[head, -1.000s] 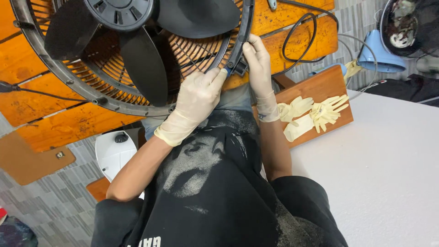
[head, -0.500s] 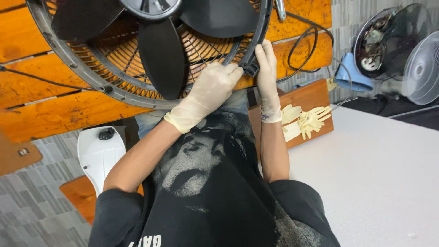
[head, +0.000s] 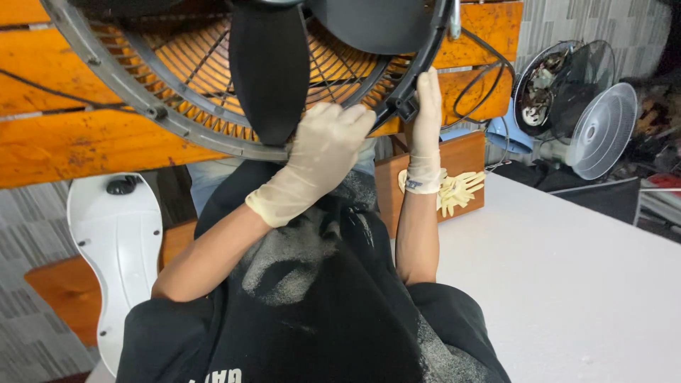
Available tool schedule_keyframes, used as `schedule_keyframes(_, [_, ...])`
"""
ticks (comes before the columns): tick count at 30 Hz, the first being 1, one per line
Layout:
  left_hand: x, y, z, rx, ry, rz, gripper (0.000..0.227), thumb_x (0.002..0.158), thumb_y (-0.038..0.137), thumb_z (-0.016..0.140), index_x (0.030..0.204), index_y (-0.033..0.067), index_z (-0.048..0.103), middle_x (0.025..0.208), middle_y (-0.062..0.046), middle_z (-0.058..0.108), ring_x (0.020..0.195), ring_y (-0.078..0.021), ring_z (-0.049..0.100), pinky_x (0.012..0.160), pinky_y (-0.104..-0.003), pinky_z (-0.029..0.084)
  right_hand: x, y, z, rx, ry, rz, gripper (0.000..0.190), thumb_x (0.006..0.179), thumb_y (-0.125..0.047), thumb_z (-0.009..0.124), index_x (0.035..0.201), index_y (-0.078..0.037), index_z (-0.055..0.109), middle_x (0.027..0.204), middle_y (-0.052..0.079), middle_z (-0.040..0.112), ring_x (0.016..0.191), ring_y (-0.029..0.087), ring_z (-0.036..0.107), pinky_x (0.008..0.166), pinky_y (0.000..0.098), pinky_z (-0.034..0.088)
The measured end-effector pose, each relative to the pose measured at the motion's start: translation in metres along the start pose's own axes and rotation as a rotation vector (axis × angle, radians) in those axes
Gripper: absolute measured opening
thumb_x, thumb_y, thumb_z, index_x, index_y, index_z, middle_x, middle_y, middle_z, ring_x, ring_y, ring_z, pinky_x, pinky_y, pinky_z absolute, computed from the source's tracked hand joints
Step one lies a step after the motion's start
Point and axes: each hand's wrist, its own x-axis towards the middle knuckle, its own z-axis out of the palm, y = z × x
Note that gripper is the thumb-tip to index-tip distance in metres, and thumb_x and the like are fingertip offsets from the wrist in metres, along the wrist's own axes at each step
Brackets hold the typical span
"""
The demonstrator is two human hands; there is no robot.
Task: Repairing the rim of an industrial fan guard using a screwdriver and a cloth.
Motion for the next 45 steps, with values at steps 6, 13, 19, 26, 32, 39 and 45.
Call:
schedule_keyframes(6, [-0.001,-0.006,0.081,0.009,0.198,0.044,0.013,0.084,0.009,0.068,0.092,0.0197,0.068,0.079,0.004,0.061,0.066,-0.0186,0.059,0.071,-0.033,0.046,0.007,0.045,-0.026,0.163,-0.05,-0.055,0.051,0.115,-0.041,0.055,0.15,-0.004,0.047,0.136,0.014,0.055,0.117,0.025,0.057,0.104,0.0452,0.049])
schedule_keyframes(13, [0.011,-0.001,0.082,0.037,0.097,0.034,0.012,0.084,0.007,0.067,0.089,0.0184,0.066,0.075,0.004,0.059,0.062,-0.0188,0.06,0.066,-0.035,0.046,0.015,0.061,-0.024,0.233,0.069,-0.019,0.051,0.113,-0.038,0.064,0.153,-0.009,0.05,0.148,0.012,0.053,0.125,0.027,0.059,0.104,0.0422,0.054])
schedule_keyframes(19, [0.013,0.005,0.078,0.146,0.024,0.031,0.011,0.079,0.006,0.069,0.083,0.0156,0.064,0.07,0.002,0.054,0.055,-0.0192,0.058,0.061,-0.036,0.045,0.005,0.044,-0.018,0.171,0.062,0.022,0.059,0.113,-0.044,0.065,0.158,-0.012,0.044,0.157,0.018,0.046,0.136,0.034,0.056,0.108,0.0482,0.054])
schedule_keyframes(26, [0.019,0.015,0.056,0.196,-0.158,-0.018,0.016,0.076,0.008,0.067,0.077,0.0223,0.061,0.072,0.002,0.057,0.057,-0.0199,0.061,0.063,-0.035,0.047,-0.011,-0.013,0.007,0.05,0.116,0.157,0.074,0.101,-0.042,0.059,0.158,-0.004,0.033,0.168,0.012,0.027,0.156,0.021,0.027,0.128,0.0371,0.026])
schedule_keyframes(32, [0.012,0.02,0.054,0.257,-0.125,-0.001,0.013,0.077,0.007,0.065,0.077,0.019,0.059,0.071,0.001,0.055,0.061,-0.0187,0.056,0.062,-0.033,0.043,-0.008,-0.013,0.006,0.011,0.057,0.113,0.069,0.102,-0.045,0.056,0.155,-0.005,0.041,0.165,0.012,0.033,0.155,0.022,0.029,0.128,0.0388,0.024])
schedule_keyframes(39, [0.006,0.01,0.05,0.169,-0.173,-0.063,0.018,0.07,0.012,0.072,0.075,0.0214,0.059,0.07,0.003,0.055,0.058,-0.0206,0.06,0.059,-0.036,0.047,-0.007,-0.012,0.005,0.07,0.07,0.141,0.071,0.101,-0.042,0.058,0.157,-0.003,0.037,0.168,0.014,0.027,0.157,0.023,0.023,0.129,0.0383,0.021])
schedule_keyframes(45, [0.015,0.012,0.053,0.174,-0.117,0.001,0.019,0.072,0.009,0.071,0.078,0.0216,0.057,0.071,0.003,0.053,0.058,-0.0189,0.057,0.06,-0.034,0.044,-0.004,0.002,0.003,0.085,0.081,0.115,0.069,0.103,-0.04,0.058,0.156,-0.002,0.038,0.167,0.013,0.029,0.156,0.022,0.025,0.128,0.0375,0.022])
